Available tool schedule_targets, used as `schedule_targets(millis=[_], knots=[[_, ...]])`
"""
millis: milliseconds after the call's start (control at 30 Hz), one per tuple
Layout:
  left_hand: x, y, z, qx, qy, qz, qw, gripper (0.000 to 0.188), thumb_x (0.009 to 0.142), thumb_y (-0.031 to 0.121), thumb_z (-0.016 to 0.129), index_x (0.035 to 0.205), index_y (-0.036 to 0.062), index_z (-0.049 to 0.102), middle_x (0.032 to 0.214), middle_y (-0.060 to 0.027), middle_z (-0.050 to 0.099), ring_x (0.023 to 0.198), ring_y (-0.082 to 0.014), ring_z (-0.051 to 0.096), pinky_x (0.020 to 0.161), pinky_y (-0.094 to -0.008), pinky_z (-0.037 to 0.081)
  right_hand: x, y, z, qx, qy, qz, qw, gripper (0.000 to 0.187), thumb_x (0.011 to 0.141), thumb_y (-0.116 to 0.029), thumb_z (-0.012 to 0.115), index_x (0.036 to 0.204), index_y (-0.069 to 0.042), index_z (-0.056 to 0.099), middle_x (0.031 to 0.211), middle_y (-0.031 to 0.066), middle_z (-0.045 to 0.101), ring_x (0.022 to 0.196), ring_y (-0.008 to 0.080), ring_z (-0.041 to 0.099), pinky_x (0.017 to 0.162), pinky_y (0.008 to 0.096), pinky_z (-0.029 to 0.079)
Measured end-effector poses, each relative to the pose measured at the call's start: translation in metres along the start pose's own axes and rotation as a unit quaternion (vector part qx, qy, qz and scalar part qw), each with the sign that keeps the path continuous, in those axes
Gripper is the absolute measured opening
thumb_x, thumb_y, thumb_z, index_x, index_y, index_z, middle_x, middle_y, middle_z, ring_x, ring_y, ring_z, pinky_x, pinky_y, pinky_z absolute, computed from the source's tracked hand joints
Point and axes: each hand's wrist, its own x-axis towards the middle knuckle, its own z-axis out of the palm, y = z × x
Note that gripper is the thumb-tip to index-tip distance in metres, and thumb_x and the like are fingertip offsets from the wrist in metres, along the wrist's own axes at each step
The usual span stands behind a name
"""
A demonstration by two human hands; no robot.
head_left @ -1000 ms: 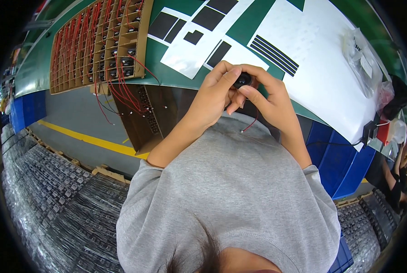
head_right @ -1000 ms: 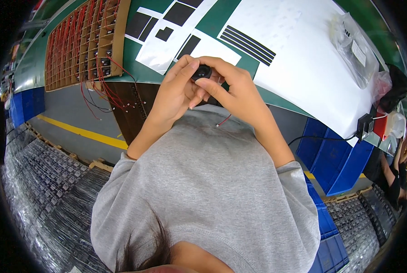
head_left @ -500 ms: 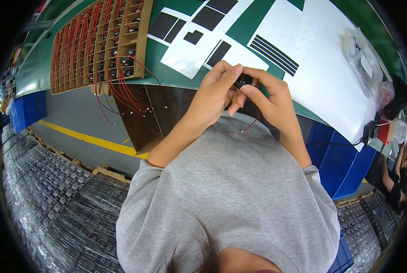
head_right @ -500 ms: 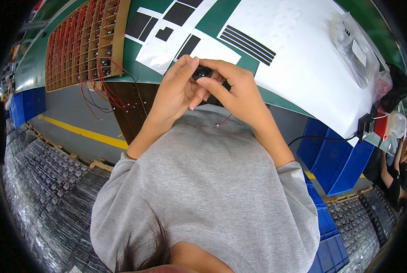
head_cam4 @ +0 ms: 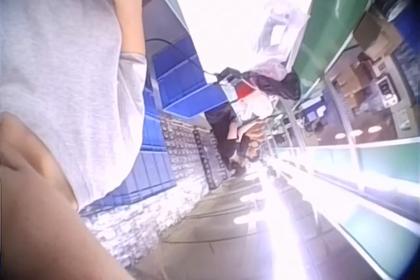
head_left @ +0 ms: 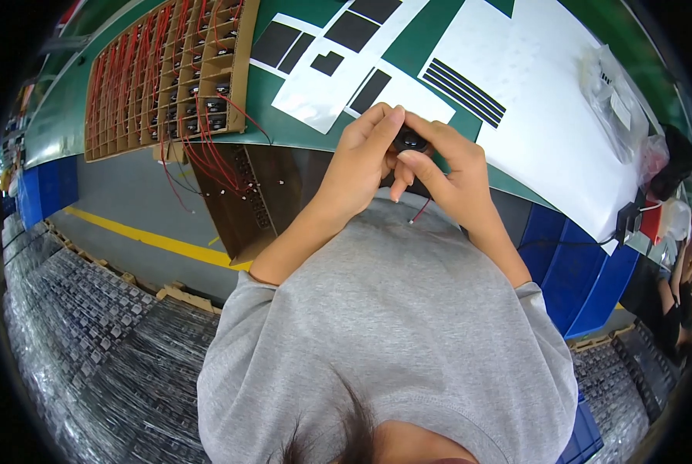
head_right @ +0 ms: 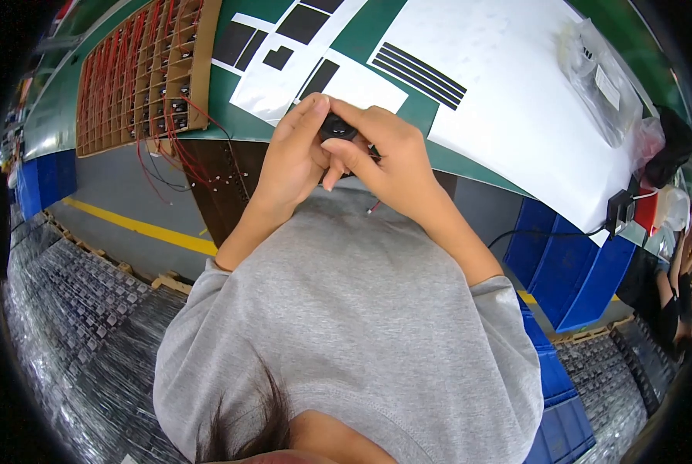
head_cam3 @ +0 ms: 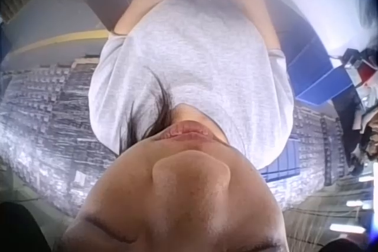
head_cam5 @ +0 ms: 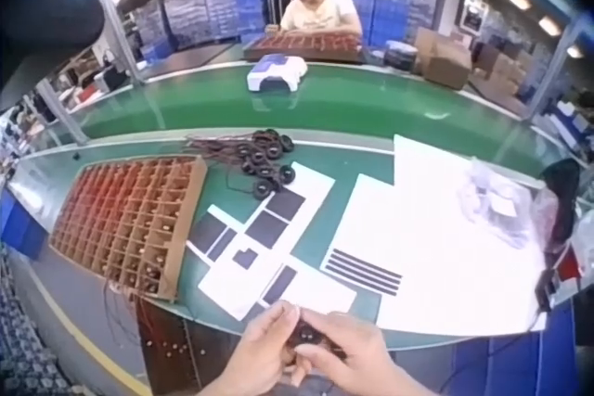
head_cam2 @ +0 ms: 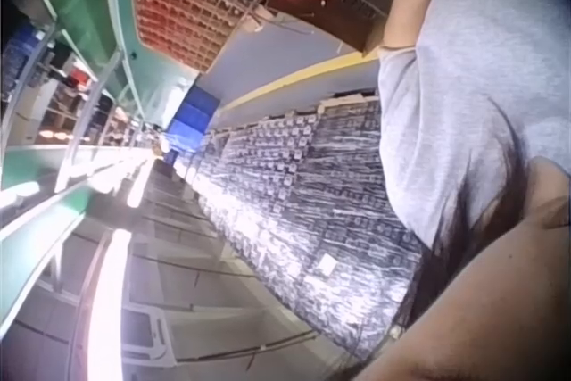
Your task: Assembling small electronic buzzer or speaker components on a factory production line.
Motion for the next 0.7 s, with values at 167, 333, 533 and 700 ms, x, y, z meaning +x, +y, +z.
schedule_targets(millis=[167,333,533,700], knots=[[-0.003,0.000,-0.001,0.024,-0.001,0.013,1.000,0.032,0.092,0.030,0.034,0.091,-0.0001,0.045,0.069,-0.0119,0.055,0.043,-0.0119,0.048,0.033,-0.0196,0.036,-0.002,-0.003,0.000,-0.004,-0.017,0.029,0.999,0.036,0.070,-0.012,0.065,0.104,-0.002,0.056,0.072,0.0057,0.056,0.058,0.0108,0.049,0.055,0.0221,0.039],[0.000,-0.001,-0.004,-0.035,-0.004,0.014,0.999,0.032,0.091,0.028,0.036,0.092,-0.0016,0.047,0.073,-0.0124,0.056,0.049,-0.0123,0.052,0.037,-0.0202,0.039,0.000,-0.006,0.002,0.052,0.009,0.080,0.995,0.033,0.069,-0.010,0.066,0.100,-0.002,0.057,0.075,0.0039,0.058,0.061,0.0085,0.050,0.057,0.0205,0.040],[-0.003,0.000,-0.004,0.028,-0.023,0.003,0.999,0.027,0.090,0.022,0.039,0.091,-0.0029,0.050,0.073,-0.0092,0.055,0.053,-0.0109,0.052,0.040,-0.0198,0.041,-0.002,-0.004,-0.002,-0.005,0.009,0.096,0.995,0.039,0.063,-0.017,0.072,0.099,-0.008,0.059,0.055,-0.0012,0.043,0.047,0.0072,0.040,0.046,0.0207,0.034],[0.000,-0.007,-0.012,0.051,-0.024,-0.015,0.998,0.021,0.089,0.017,0.043,0.090,-0.0024,0.051,0.071,-0.0065,0.054,0.049,-0.0069,0.048,0.040,-0.0163,0.037,0.002,-0.004,-0.011,-0.072,0.003,0.030,0.997,0.037,0.056,-0.020,0.074,0.088,-0.006,0.063,0.072,0.0013,0.047,0.063,0.0117,0.040,0.056,0.0227,0.034]])
